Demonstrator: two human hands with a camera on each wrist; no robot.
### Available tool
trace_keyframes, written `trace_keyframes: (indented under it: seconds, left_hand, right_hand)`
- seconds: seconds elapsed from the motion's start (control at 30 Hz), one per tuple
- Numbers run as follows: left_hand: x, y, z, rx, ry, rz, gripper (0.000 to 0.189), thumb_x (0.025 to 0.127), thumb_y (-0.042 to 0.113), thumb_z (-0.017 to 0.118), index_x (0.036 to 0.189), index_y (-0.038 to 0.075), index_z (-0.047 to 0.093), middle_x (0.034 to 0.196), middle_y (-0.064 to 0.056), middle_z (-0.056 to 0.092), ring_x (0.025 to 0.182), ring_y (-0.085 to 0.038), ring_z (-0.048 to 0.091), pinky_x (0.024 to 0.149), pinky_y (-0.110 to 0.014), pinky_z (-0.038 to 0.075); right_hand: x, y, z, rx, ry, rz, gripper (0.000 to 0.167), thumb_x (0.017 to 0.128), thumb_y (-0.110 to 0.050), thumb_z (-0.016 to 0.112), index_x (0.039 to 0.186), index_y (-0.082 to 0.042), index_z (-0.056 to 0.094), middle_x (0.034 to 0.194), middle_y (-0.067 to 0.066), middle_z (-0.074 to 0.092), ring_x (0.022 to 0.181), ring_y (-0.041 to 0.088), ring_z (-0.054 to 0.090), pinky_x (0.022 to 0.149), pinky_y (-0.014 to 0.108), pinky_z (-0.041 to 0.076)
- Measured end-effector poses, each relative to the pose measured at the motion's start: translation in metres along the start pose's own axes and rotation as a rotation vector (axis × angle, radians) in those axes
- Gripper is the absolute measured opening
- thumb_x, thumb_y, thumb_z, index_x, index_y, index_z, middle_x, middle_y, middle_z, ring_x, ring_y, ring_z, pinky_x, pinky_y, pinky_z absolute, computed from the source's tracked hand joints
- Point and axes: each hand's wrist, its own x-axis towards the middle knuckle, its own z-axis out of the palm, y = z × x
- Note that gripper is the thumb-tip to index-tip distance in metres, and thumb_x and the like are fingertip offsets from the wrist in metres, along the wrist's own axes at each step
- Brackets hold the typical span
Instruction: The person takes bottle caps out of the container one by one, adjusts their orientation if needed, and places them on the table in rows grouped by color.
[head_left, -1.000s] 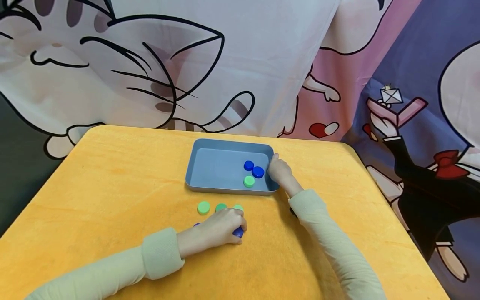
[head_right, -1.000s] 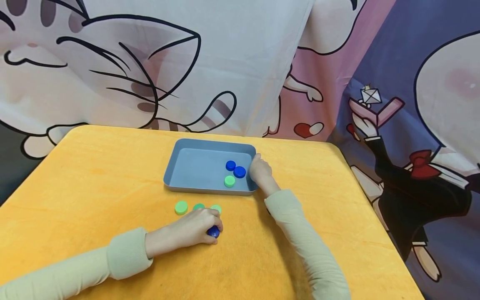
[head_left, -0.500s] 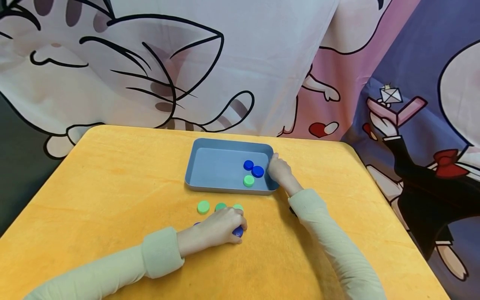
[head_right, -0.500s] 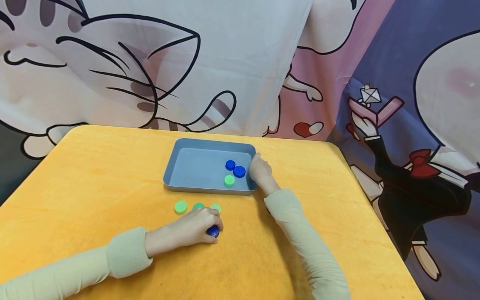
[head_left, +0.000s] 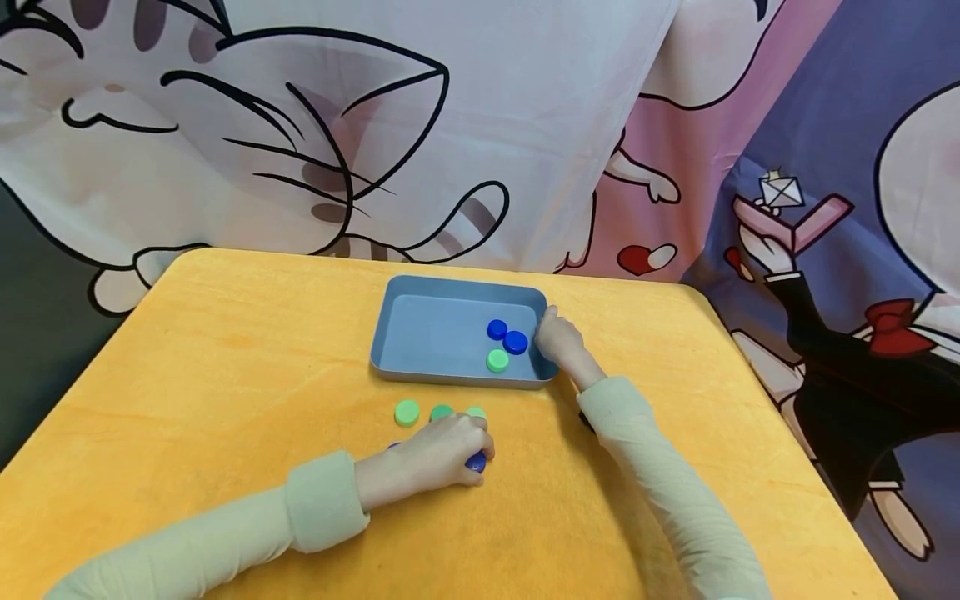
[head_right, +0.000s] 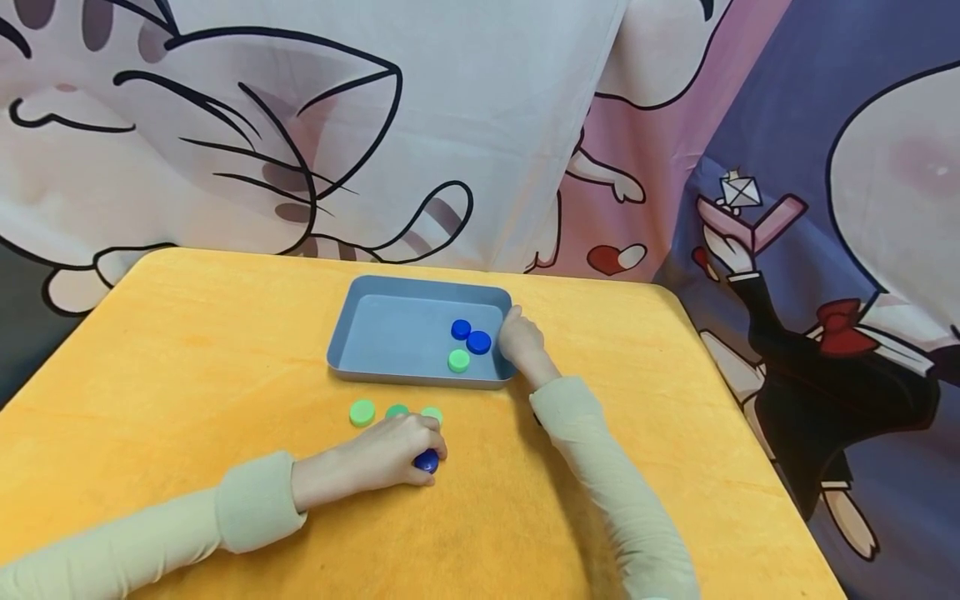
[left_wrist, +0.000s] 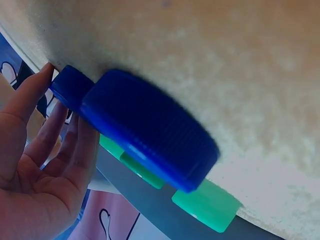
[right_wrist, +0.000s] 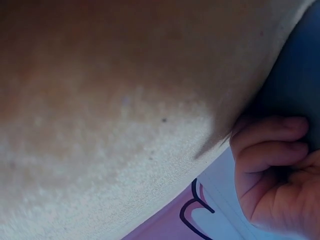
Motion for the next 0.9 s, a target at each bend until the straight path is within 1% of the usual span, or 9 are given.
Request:
trace_keyframes:
  seconds: [0.2,0.37,0.43,0.5,0.6,0.73,0.8,0.9]
  left_hand:
    - [0.002,0.001,-0.003,0.015,-0.004,0.008,0.024,0.077,0.026,0.08,0.095,0.011,0.074,0.087,0.001,0.065,0.074,-0.006,0.055,0.07,-0.018,0.049]
    - [0.004,0.003,-0.011,-0.04,0.008,0.018,0.024,0.078,0.027,0.079,0.096,0.012,0.073,0.088,0.001,0.066,0.074,-0.005,0.057,0.067,-0.017,0.048]
    - [0.005,0.003,-0.014,-0.067,0.023,0.035,0.023,0.078,0.026,0.079,0.096,0.012,0.073,0.089,0.0,0.066,0.075,-0.007,0.059,0.066,-0.018,0.048]
    - [0.005,0.003,-0.018,-0.091,0.038,0.048,0.022,0.078,0.024,0.079,0.095,0.011,0.073,0.089,-0.002,0.067,0.077,-0.01,0.062,0.067,-0.019,0.049]
    - [0.007,0.002,-0.022,-0.115,0.065,0.074,0.022,0.078,0.022,0.079,0.094,0.009,0.072,0.091,-0.004,0.068,0.083,-0.016,0.064,0.072,-0.021,0.051]
    - [0.011,0.001,-0.028,-0.128,0.086,0.096,0.021,0.077,0.021,0.08,0.093,0.009,0.072,0.091,-0.004,0.07,0.085,-0.019,0.064,0.076,-0.024,0.05]
    - [0.013,0.0,-0.031,-0.127,0.092,0.1,0.02,0.078,0.021,0.08,0.093,0.009,0.072,0.091,-0.004,0.071,0.086,-0.019,0.063,0.076,-0.024,0.05]
    - [0.016,-0.001,-0.035,-0.134,0.1,0.089,0.021,0.078,0.021,0.08,0.093,0.009,0.073,0.09,-0.005,0.07,0.086,-0.02,0.063,0.075,-0.024,0.05]
  right_hand:
    - [0.0,0.0,-0.001,0.001,-0.007,-0.004,0.042,0.104,-0.021,0.031,0.137,0.005,0.029,0.105,0.024,0.061,0.086,0.03,0.062,0.081,0.039,0.056]
    - [0.0,0.0,-0.001,0.001,-0.004,-0.007,0.042,0.104,-0.021,0.03,0.136,0.006,0.03,0.105,0.024,0.061,0.086,0.031,0.061,0.081,0.04,0.056]
    - [0.0,0.0,-0.001,0.003,-0.004,-0.003,0.042,0.104,-0.021,0.03,0.137,0.006,0.029,0.105,0.024,0.061,0.087,0.031,0.061,0.081,0.04,0.055]
    - [0.0,0.0,-0.001,0.003,-0.004,-0.001,0.041,0.104,-0.02,0.031,0.137,0.005,0.029,0.106,0.024,0.06,0.087,0.031,0.061,0.082,0.04,0.055]
    - [0.0,0.0,-0.001,0.0,-0.001,-0.006,0.041,0.104,-0.02,0.032,0.136,0.006,0.03,0.107,0.025,0.06,0.088,0.031,0.061,0.083,0.041,0.055]
    - [0.0,0.0,0.0,0.005,-0.003,-0.007,0.041,0.104,-0.019,0.033,0.136,0.006,0.03,0.107,0.025,0.06,0.088,0.031,0.061,0.083,0.041,0.055]
    - [0.0,0.001,0.0,0.008,-0.003,-0.006,0.041,0.104,-0.019,0.033,0.136,0.006,0.029,0.106,0.025,0.06,0.088,0.031,0.061,0.083,0.041,0.055]
    - [0.001,0.001,0.0,0.013,-0.004,-0.003,0.042,0.104,-0.02,0.033,0.137,0.006,0.029,0.107,0.025,0.06,0.088,0.031,0.061,0.083,0.041,0.055]
